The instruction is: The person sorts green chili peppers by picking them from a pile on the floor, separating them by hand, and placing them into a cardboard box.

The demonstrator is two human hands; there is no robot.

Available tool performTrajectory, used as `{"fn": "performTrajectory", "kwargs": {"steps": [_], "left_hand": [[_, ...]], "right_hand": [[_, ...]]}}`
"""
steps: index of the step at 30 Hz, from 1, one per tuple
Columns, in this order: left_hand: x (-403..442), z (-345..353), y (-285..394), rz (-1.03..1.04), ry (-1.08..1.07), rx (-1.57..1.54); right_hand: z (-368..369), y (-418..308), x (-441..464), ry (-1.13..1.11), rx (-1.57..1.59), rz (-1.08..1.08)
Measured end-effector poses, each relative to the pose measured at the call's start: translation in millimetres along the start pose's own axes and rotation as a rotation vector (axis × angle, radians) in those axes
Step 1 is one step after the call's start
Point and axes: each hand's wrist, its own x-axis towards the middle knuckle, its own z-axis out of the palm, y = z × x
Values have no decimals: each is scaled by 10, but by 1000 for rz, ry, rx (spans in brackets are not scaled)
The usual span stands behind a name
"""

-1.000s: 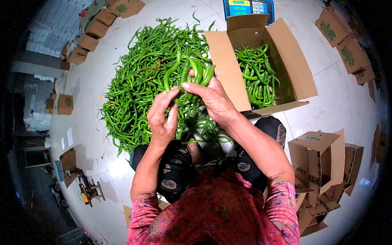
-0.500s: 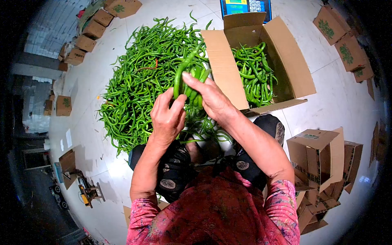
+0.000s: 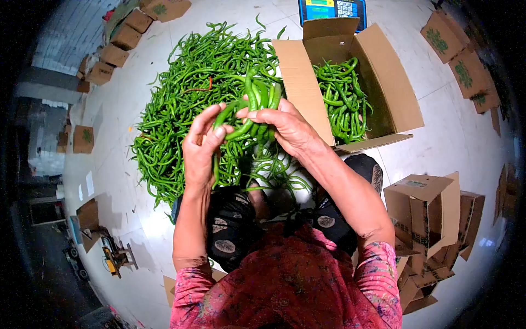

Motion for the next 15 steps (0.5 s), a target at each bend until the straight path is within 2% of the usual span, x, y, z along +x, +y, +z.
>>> {"fn": "performTrajectory", "kwargs": {"steps": [5,8,9,12,15], "left_hand": [[15,-33,-106,-50,151,-72],[47,-197,-169,-159,36,170],[48,-197,-178,-140,109,157],[92,-293,-159,-149,251,-166],[106,-374,-143,-168,279,-234]], "right_hand": [[43,9,-22,7,-150,-50],[160,-82,-93,-82,-402,-36],[172,-66,-103,-89,-468,-61],[150,-28,-115,-6,-516,-49],[61,-10,-61,82,-305,-82]]}}
